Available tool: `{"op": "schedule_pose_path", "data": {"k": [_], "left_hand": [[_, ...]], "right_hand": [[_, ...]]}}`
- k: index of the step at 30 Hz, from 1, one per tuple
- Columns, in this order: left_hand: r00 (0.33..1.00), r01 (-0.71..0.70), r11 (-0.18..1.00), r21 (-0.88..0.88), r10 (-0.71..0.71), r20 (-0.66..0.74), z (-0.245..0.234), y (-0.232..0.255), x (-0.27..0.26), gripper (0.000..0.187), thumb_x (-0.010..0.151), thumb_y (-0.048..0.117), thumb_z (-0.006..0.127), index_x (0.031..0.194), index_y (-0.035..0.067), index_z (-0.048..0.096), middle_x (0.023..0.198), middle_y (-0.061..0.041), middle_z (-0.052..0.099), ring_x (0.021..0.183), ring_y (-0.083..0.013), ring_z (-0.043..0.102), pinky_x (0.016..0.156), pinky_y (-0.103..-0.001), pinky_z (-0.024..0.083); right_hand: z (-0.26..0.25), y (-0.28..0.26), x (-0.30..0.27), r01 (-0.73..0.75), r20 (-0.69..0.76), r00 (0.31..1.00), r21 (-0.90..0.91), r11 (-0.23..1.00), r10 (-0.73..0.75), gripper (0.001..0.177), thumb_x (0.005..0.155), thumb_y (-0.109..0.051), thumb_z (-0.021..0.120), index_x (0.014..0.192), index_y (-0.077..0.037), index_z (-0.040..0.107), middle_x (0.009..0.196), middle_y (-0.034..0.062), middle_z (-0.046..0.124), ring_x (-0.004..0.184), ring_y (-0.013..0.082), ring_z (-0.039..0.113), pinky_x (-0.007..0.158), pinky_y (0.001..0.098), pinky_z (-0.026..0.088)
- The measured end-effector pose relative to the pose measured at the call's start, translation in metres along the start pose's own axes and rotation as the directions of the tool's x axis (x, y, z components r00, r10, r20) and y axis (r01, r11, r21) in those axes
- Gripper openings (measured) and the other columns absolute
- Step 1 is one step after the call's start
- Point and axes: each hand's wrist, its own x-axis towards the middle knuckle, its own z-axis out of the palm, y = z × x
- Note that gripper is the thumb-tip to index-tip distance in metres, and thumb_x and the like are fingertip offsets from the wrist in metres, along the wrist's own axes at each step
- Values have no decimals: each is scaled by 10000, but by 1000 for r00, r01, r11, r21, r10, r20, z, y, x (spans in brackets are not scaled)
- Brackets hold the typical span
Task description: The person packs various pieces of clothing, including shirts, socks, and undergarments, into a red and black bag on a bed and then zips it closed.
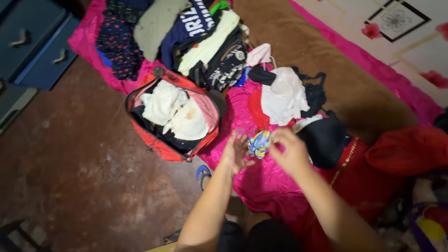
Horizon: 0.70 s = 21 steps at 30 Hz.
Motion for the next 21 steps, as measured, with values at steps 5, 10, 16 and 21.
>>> {"op": "schedule_pose_path", "data": {"k": [5, 10, 16, 21], "left_hand": [[978, -108, 886, -451, 175, 110, 18, 5, -35, 945, 868, 807, 394, 1627, 277, 203, 1603, -250, 371, 1361, -453, 493, 1081, -615, 425], [826, -46, 748, -662, 401, 396, 5, 11, -57, 1038, 858, 862, 432, 1625, 186, 254, 1485, -279, 484, 1303, -446, 539, 1068, -566, 485], [837, -424, 901, -97, 430, 339, -16, 24, -96, 802, 889, 419, 796, 1545, 124, 441, 1339, -132, 621, 1190, -243, 625, 1035, -436, 509], [817, -532, 559, 636, 536, 212, -34, 50, -111, 356, 892, 260, 768, 1137, 4, 735, 962, -134, 759, 862, -198, 715, 819, -345, 567]], "right_hand": [[32, -61, -45, 99, 206, 971, 134, 986, -125, 124, 804, -18, 744, 884, -47, 653, 1005, 112, 660, 923, 281, 699, 790, 373, 573], [61, -66, -46, 111, 146, 977, 280, 954, -157, 158, 816, 44, 688, 924, -31, 600, 1006, 137, 614, 978, 320, 650, 877, 398, 526], [75, -41, 10, -39, -104, 993, 128, 991, 52, 202, 888, 31, 698, 1080, -5, 646, 1076, 149, 661, 1030, 297, 659, 942, 381, 506], [103, -57, 49, -32, -165, 985, 39, 999, 38, 197, 928, 14, 707, 1119, -5, 667, 1090, 137, 693, 1037, 276, 676, 953, 375, 517]]}}
